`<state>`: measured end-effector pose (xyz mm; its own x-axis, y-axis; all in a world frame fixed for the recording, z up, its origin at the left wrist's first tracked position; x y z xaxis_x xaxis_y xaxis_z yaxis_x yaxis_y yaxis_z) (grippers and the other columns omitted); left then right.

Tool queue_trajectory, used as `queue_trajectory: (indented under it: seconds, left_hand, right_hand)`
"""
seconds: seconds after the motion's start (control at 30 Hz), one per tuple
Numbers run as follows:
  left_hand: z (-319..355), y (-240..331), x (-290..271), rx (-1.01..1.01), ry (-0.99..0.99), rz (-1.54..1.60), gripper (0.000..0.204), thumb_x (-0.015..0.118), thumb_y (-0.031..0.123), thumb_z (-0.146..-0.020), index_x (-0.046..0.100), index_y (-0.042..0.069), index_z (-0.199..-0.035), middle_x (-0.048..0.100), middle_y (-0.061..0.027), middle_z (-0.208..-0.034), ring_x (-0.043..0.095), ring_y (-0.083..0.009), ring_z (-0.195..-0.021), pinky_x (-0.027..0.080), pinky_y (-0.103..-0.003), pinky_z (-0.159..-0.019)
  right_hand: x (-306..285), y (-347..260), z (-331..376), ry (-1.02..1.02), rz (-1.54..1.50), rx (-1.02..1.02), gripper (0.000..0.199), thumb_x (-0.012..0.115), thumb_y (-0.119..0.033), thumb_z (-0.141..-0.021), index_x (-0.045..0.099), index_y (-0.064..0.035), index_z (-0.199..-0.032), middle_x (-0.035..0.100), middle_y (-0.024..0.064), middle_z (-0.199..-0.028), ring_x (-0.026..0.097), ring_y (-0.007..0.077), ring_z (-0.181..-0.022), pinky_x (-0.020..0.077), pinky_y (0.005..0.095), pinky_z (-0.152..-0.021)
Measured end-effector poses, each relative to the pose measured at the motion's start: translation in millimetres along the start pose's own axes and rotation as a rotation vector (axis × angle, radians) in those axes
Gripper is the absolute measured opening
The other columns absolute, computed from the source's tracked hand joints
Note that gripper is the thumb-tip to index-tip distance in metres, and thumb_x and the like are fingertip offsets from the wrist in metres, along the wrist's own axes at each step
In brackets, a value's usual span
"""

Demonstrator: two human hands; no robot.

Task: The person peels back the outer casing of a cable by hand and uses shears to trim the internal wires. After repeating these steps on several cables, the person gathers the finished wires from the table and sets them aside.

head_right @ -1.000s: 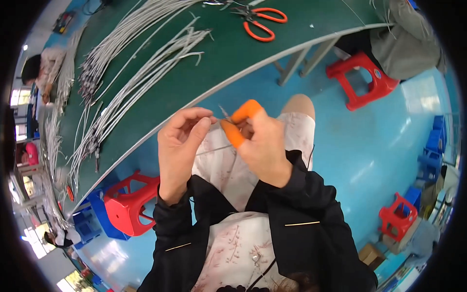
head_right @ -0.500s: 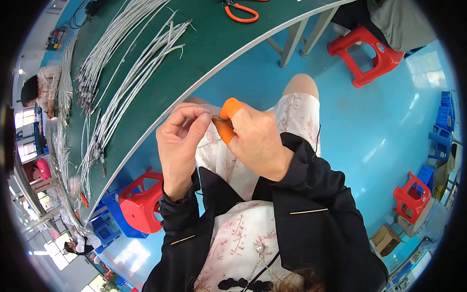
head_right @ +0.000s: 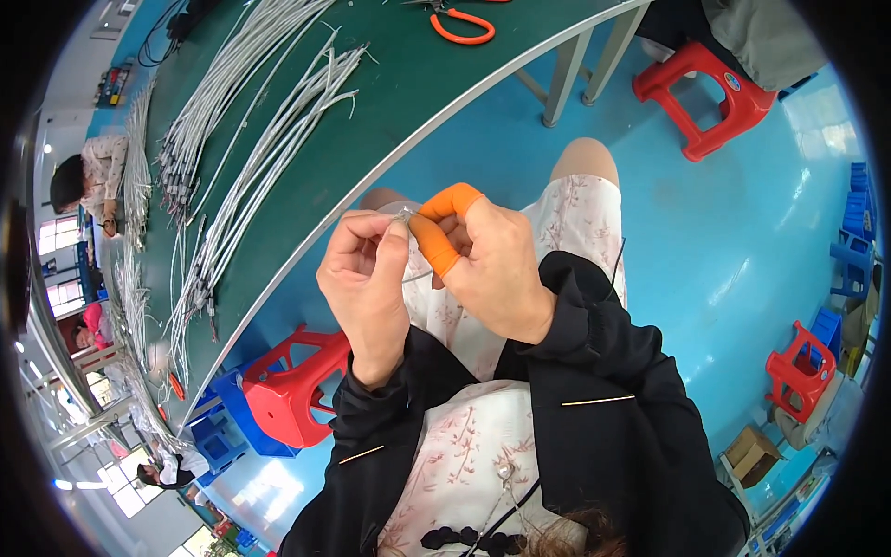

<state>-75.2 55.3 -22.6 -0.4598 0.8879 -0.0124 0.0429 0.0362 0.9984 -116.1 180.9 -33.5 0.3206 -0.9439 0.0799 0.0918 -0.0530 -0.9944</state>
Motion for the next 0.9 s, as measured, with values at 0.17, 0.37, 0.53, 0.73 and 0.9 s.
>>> queue_trajectory:
  seconds: [0.17,0.37,0.53,0.73,0.9]
  left_hand:
    - [1.8,0.0,0.0,-0.218,-0.034,0.238,0.004,0.061,0.002,-0.086,0.058,-0.001,-0.087,0.058,-0.0023,-0.082,0.053,-0.0086,-0.077,0.043,-0.023,-0.071]
    - [0.3,-9.2,-2.5,-0.278,-0.033,0.282,0.008,0.061,0.006,-0.088,0.060,-0.001,-0.091,0.058,-0.0028,-0.085,0.055,-0.0088,-0.078,0.044,-0.024,-0.072]
    - [-6.4,-3.3,-7.1,-0.210,-0.007,0.212,0.013,0.062,0.007,-0.088,0.061,-0.002,-0.097,0.059,-0.0028,-0.088,0.055,-0.0086,-0.079,0.045,-0.024,-0.073]
    - [-6.6,1.8,-4.1,-0.241,-0.158,0.233,0.015,0.061,0.006,-0.089,0.061,-0.003,-0.100,0.059,-0.0041,-0.095,0.056,-0.0102,-0.085,0.046,-0.026,-0.076]
    - [-4.1,-4.1,7.4,-0.255,-0.284,0.183,0.021,0.058,0.006,-0.090,0.059,-0.005,-0.108,0.059,-0.0080,-0.102,0.057,-0.0134,-0.090,0.047,-0.027,-0.079]
  right_hand:
    - [3.6,4.1,1.5,-0.071,-0.229,0.209,0.008,0.056,-0.003,-0.090,0.055,0.0035,-0.094,0.062,0.0090,-0.074,0.057,0.0102,-0.049,0.0401,0.0206,-0.041]
    - [2.5,9.7,-3.4,-0.118,-0.400,0.274,0.009,0.054,-0.006,-0.092,0.054,0.0028,-0.094,0.062,0.0094,-0.074,0.055,0.0110,-0.047,0.0394,0.0209,-0.039]
    - [1.2,2.7,-5.6,-0.104,-0.335,0.261,0.009,0.054,-0.006,-0.092,0.054,0.0028,-0.094,0.062,0.0094,-0.074,0.055,0.0109,-0.047,0.0396,0.0207,-0.039]
    - [4.4,2.3,-4.4,-0.097,-0.277,0.192,0.009,0.056,-0.006,-0.092,0.055,0.0011,-0.096,0.062,0.0085,-0.075,0.057,0.0103,-0.051,0.0413,0.0208,-0.042]
    - [-8.9,-0.8,-8.2,-0.132,-0.257,0.194,0.011,0.057,-0.008,-0.091,0.058,-0.0002,-0.098,0.063,0.0078,-0.076,0.058,0.0098,-0.053,0.0426,0.0208,-0.045]
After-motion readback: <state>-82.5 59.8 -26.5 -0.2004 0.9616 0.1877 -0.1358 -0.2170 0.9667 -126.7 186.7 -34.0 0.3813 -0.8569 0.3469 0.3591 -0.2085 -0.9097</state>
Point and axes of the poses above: each hand's wrist, its own z-axis away from the middle knuckle, its own x-axis out of the palm, y = z × x, the point moved 6 cm from there along -z, towards the middle knuckle
